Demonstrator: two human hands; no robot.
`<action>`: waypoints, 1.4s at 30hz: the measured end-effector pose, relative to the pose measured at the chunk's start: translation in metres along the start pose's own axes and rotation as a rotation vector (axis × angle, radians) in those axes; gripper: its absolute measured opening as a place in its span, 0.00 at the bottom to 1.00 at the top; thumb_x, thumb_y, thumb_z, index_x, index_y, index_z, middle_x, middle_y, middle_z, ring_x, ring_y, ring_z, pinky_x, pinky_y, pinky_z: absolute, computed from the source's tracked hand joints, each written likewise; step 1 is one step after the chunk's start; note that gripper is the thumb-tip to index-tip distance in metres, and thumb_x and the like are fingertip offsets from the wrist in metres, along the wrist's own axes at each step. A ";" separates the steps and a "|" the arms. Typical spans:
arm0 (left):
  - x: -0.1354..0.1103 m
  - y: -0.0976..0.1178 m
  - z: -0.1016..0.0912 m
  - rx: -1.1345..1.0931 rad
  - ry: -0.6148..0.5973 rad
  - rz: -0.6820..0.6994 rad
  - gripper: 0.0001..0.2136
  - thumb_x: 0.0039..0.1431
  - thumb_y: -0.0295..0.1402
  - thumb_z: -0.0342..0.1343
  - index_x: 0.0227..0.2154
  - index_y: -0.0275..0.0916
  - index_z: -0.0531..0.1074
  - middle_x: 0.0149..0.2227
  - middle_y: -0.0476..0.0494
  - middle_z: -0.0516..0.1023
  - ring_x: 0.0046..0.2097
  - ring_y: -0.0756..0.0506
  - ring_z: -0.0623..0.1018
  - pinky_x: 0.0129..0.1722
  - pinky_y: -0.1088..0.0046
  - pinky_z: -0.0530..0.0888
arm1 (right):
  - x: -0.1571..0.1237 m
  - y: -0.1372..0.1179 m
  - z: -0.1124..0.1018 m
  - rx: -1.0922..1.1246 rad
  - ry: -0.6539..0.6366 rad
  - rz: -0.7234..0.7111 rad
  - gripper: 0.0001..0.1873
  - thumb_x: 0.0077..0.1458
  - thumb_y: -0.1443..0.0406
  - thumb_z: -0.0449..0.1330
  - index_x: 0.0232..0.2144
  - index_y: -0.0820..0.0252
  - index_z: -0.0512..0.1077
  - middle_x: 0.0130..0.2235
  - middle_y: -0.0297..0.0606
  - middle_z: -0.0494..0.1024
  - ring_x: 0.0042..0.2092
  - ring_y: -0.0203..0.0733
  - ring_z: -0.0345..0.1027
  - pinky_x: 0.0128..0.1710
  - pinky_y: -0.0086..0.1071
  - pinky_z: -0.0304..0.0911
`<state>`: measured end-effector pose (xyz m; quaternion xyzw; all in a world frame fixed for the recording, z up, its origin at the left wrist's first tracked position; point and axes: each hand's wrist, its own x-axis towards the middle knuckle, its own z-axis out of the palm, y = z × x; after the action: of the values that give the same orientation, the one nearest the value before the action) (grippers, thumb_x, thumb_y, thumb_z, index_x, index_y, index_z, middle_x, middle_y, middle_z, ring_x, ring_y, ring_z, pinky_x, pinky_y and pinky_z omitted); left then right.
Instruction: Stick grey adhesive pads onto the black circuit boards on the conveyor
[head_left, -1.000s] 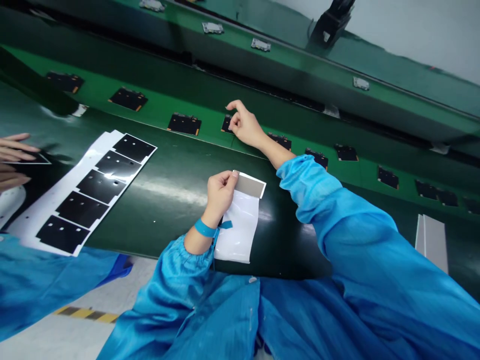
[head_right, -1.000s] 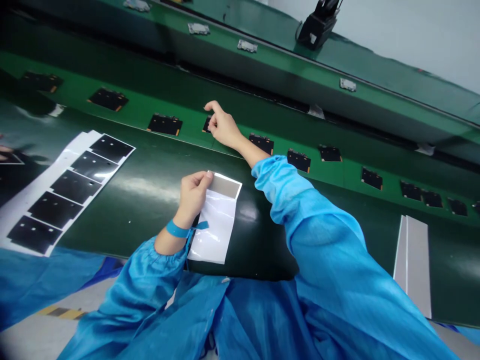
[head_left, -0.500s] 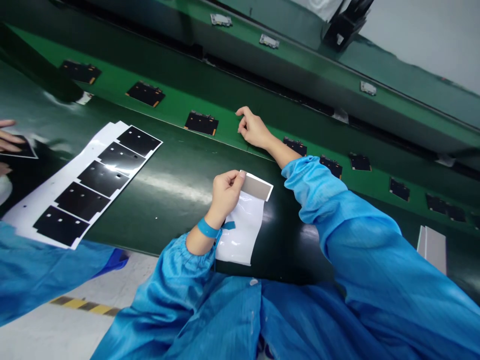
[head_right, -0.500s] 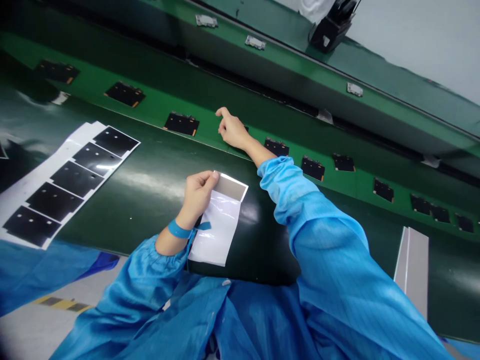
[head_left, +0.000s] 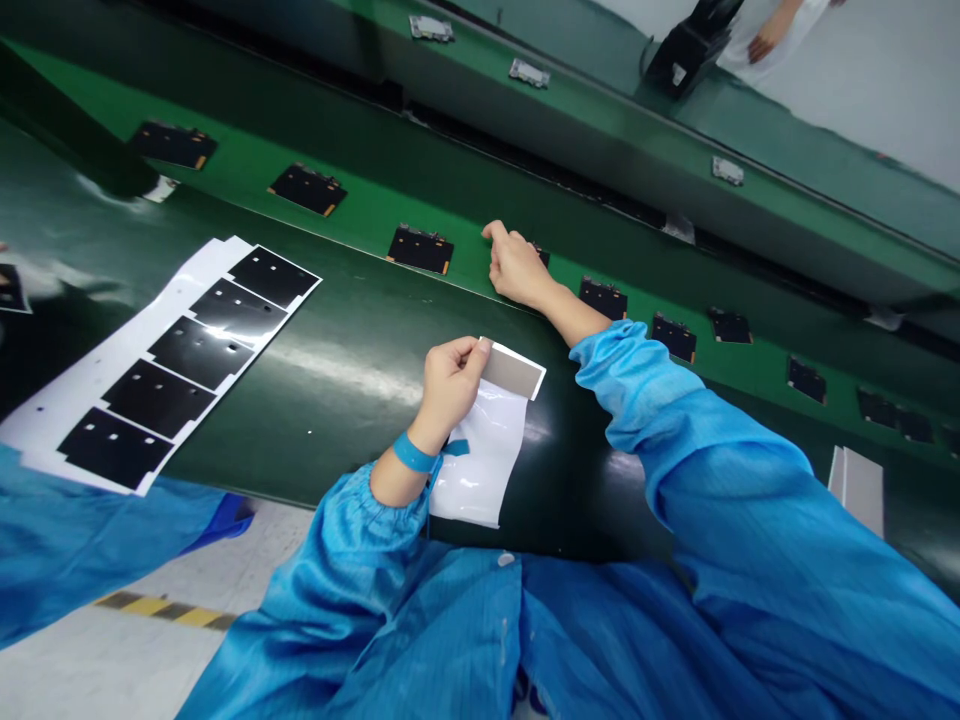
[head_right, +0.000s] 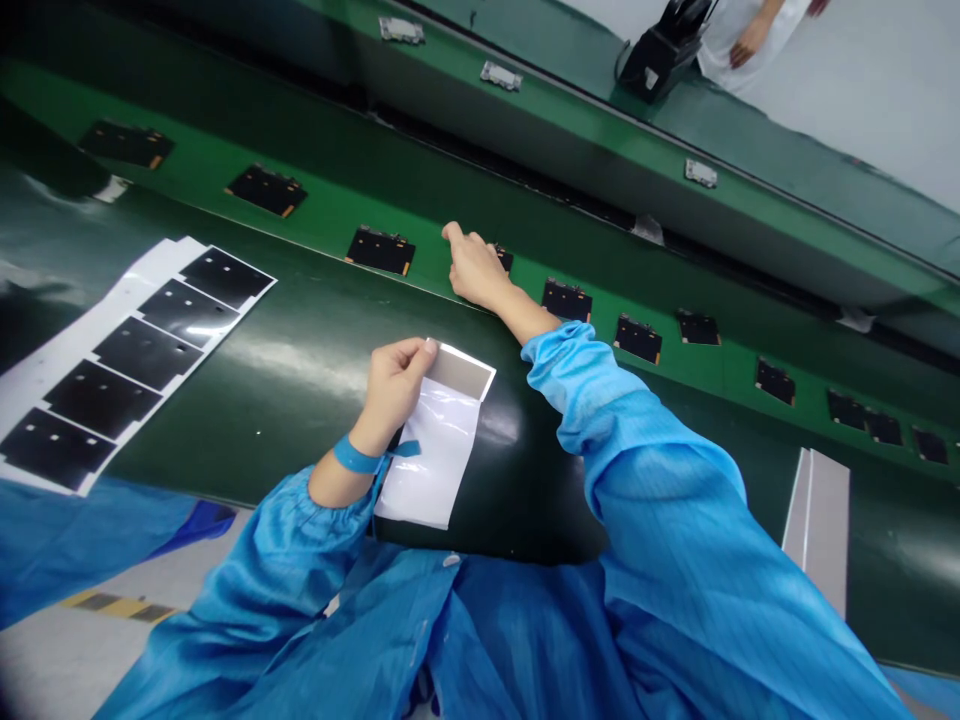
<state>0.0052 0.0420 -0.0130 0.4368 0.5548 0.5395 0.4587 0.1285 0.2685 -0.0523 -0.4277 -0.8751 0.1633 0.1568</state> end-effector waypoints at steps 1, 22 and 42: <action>0.000 0.000 0.000 -0.001 0.003 0.000 0.24 0.62 0.50 0.60 0.18 0.39 0.65 0.21 0.51 0.56 0.27 0.50 0.57 0.26 0.71 0.53 | -0.001 0.002 0.001 -0.033 0.011 0.012 0.22 0.62 0.69 0.60 0.58 0.60 0.62 0.49 0.53 0.76 0.57 0.62 0.67 0.61 0.65 0.62; -0.001 0.002 0.003 -0.011 -0.023 0.034 0.24 0.64 0.51 0.59 0.19 0.40 0.64 0.20 0.52 0.57 0.25 0.50 0.58 0.25 0.71 0.55 | 0.042 -0.067 0.005 0.151 -0.176 -0.151 0.15 0.52 0.73 0.66 0.40 0.56 0.68 0.38 0.35 0.76 0.40 0.44 0.68 0.45 0.38 0.62; -0.001 0.004 0.003 0.015 -0.035 0.023 0.24 0.63 0.51 0.58 0.19 0.40 0.63 0.21 0.52 0.56 0.26 0.50 0.57 0.26 0.70 0.53 | 0.038 -0.061 -0.013 0.407 -0.187 0.282 0.05 0.51 0.73 0.67 0.28 0.63 0.74 0.22 0.33 0.71 0.28 0.37 0.64 0.36 0.35 0.69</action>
<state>0.0085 0.0413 -0.0092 0.4560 0.5458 0.5327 0.4587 0.0692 0.2653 -0.0096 -0.4879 -0.7668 0.3951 0.1337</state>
